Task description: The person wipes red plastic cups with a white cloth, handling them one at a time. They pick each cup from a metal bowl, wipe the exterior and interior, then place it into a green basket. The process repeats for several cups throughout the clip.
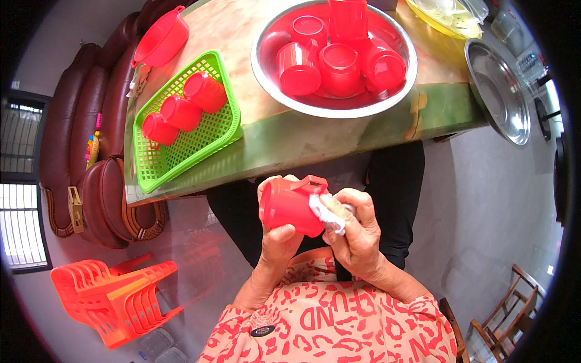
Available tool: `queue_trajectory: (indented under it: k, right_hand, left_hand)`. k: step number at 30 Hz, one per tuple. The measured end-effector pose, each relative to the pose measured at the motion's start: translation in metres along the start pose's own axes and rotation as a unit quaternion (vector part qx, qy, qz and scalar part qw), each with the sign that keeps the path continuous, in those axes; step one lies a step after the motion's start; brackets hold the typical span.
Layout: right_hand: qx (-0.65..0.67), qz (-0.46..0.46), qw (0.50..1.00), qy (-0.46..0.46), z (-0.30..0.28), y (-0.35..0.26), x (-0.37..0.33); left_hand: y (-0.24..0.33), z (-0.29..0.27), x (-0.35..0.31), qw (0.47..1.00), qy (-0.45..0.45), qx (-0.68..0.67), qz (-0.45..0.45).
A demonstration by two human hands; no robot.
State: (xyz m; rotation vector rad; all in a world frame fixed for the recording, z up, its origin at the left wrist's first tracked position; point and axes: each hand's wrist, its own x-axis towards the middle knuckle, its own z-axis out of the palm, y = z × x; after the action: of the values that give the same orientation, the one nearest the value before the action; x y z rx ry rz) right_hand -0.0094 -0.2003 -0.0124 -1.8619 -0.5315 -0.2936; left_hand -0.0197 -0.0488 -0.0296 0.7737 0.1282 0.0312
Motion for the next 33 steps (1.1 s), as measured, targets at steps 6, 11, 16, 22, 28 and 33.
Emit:
queue_trajectory:
  k: [6, 11, 16, 22, 28, 33]
  right_hand:
    - [0.091, 0.070, 0.993, -0.024, -0.013, 0.009, 0.012]
    - [0.335, 0.212, 0.904, -0.160, -0.027, 0.029, 0.027]
    - [0.370, 0.232, 0.884, -0.168, -0.024, 0.040, 0.026]
    - [0.319, 0.153, 0.935, -0.037, -0.023, 0.036, 0.039]
    - [0.316, 0.039, 0.935, -0.158, -0.032, 0.022, 0.052]
    - [0.282, 0.075, 0.933, -0.211, -0.025, 0.013, 0.057]
  left_hand:
    - [0.000, -0.003, 0.003, 0.998, -0.055, 0.010, 0.005]
    - [-0.002, -0.011, 0.005, 0.995, -0.097, -0.009, 0.012]
    - [0.001, -0.012, 0.007, 0.988, -0.148, -0.018, -0.032]
    - [-0.003, -0.011, 0.011, 0.989, -0.132, -0.046, -0.054]
    - [0.003, -0.005, 0.003, 0.989, -0.082, 0.007, -0.126]
    - [-0.001, -0.014, -0.001, 0.988, -0.080, 0.101, -0.084]
